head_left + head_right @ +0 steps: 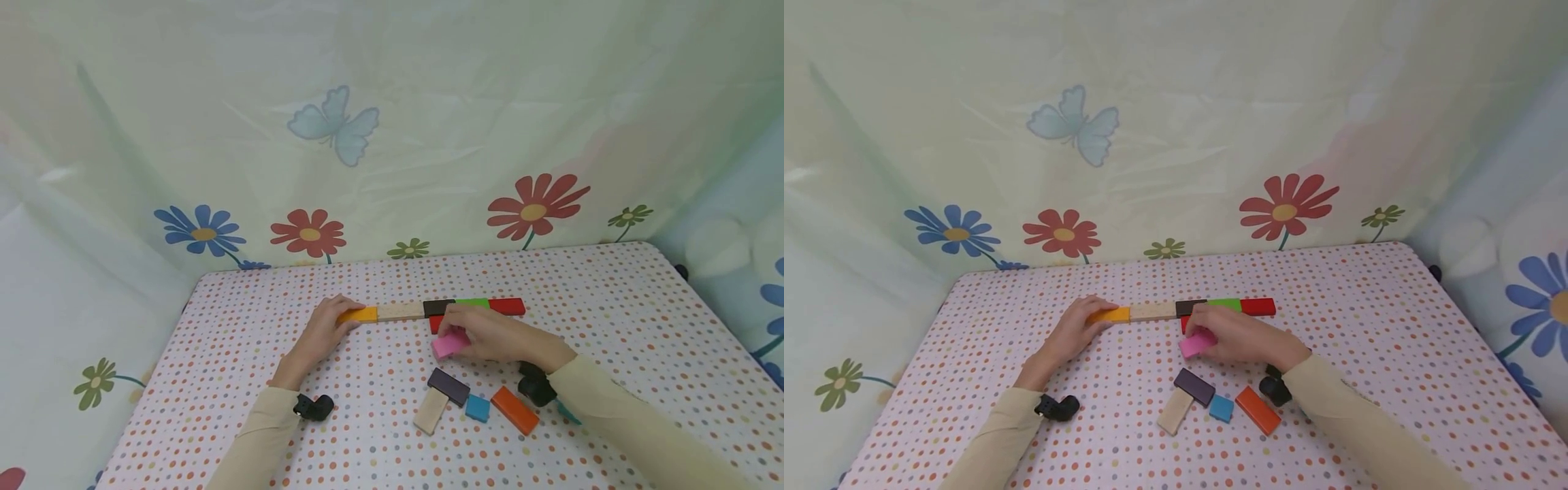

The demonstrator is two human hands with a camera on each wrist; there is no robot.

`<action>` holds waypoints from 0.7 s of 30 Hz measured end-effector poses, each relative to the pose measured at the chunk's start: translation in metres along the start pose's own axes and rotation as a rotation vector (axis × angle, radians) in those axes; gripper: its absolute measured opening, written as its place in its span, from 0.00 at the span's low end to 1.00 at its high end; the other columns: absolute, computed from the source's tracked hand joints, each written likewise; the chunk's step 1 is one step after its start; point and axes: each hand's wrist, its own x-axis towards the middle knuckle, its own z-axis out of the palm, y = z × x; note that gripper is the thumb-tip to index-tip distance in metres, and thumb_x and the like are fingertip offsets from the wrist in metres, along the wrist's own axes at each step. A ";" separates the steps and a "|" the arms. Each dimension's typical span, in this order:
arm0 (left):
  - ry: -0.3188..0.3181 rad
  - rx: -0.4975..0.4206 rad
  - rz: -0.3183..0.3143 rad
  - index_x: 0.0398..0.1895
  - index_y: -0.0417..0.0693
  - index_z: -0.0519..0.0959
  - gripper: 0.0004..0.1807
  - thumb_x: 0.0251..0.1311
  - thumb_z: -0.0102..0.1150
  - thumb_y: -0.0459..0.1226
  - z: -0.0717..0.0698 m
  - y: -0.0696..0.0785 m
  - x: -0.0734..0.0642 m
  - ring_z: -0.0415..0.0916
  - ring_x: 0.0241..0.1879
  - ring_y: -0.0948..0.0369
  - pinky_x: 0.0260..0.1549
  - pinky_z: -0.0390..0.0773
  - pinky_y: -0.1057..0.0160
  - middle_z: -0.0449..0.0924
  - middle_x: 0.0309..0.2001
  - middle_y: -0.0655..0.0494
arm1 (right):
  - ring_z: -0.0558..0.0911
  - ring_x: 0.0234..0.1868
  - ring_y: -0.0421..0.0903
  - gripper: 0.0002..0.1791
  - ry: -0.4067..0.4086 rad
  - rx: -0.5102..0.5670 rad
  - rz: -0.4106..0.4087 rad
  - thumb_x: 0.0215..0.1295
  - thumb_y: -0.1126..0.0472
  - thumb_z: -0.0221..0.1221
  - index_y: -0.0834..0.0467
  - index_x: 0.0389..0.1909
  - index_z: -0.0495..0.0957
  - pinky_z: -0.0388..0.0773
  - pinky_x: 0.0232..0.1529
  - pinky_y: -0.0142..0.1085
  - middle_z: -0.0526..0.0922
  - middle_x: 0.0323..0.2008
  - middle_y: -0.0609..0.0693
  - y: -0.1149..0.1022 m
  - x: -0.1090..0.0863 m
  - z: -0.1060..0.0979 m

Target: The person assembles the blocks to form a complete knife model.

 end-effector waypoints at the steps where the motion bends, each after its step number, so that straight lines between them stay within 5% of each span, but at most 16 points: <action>1: -0.003 0.000 -0.003 0.60 0.45 0.85 0.18 0.68 0.68 0.34 0.000 0.000 0.000 0.75 0.54 0.50 0.59 0.74 0.47 0.83 0.54 0.51 | 0.76 0.43 0.40 0.15 0.017 -0.005 0.013 0.61 0.65 0.75 0.55 0.47 0.85 0.81 0.43 0.31 0.79 0.43 0.43 -0.001 0.005 0.001; 11: -0.010 -0.009 -0.028 0.60 0.46 0.85 0.18 0.67 0.69 0.34 0.000 0.002 0.000 0.74 0.55 0.50 0.61 0.74 0.47 0.83 0.55 0.51 | 0.76 0.40 0.43 0.14 0.176 0.013 0.015 0.61 0.65 0.75 0.59 0.46 0.84 0.80 0.42 0.33 0.81 0.42 0.48 -0.013 0.050 0.023; 21: -0.020 -0.017 -0.034 0.60 0.47 0.85 0.17 0.69 0.67 0.35 -0.001 0.001 0.000 0.74 0.55 0.51 0.61 0.73 0.47 0.83 0.56 0.52 | 0.79 0.45 0.46 0.16 0.207 -0.041 0.119 0.59 0.65 0.76 0.59 0.47 0.85 0.84 0.48 0.38 0.82 0.47 0.52 -0.019 0.060 0.034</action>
